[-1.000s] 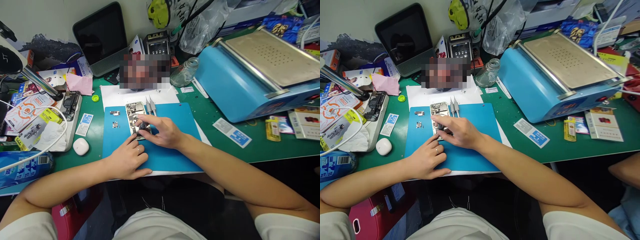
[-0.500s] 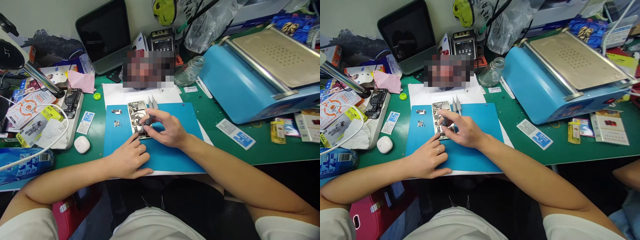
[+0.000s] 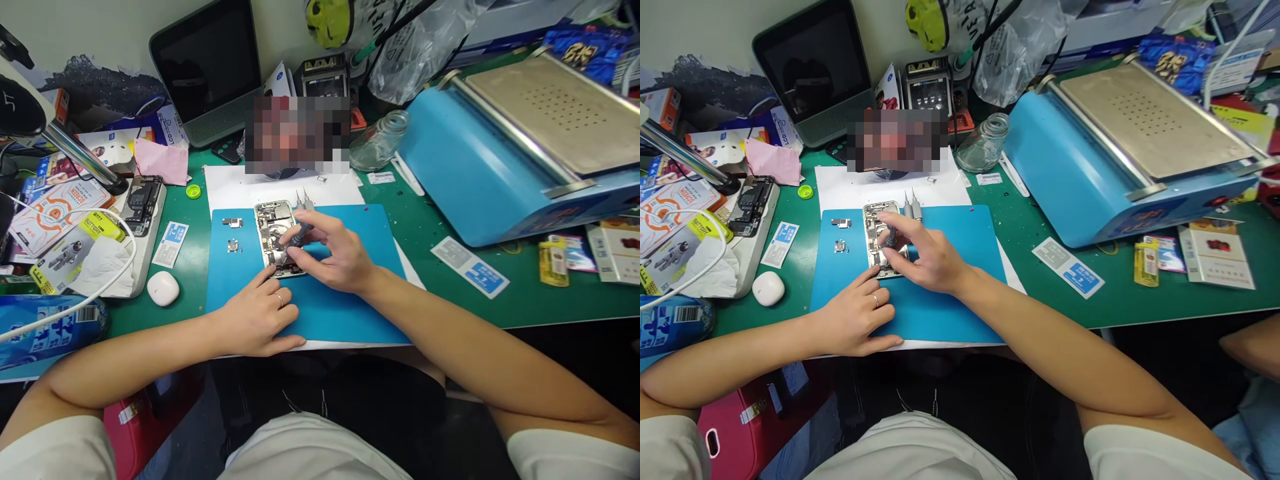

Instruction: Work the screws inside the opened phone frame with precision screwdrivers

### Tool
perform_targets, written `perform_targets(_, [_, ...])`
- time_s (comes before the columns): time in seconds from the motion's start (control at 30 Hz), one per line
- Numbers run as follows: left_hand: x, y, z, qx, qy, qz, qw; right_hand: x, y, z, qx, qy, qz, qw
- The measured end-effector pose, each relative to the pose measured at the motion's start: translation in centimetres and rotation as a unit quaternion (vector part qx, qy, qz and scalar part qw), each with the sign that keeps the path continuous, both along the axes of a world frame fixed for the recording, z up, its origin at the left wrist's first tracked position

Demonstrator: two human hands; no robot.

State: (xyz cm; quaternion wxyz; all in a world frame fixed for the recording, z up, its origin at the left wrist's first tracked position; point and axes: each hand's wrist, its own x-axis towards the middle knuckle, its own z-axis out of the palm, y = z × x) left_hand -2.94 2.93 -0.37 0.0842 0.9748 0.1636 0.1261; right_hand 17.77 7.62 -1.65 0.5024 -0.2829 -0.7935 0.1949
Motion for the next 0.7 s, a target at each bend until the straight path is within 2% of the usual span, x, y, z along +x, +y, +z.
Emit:
perform_targets(0.47, [0.00,0.05,-0.06,0.003,0.004,0.002,1.000,-0.13,-0.08,-0.36,-0.079,0.021,0.042,0.996])
perform_targets(0.7, [0.06,0.02,-0.06,0.003,0.003,0.003,1.000,-0.16,-0.08,-0.43,-0.087,0.020,0.041,0.995])
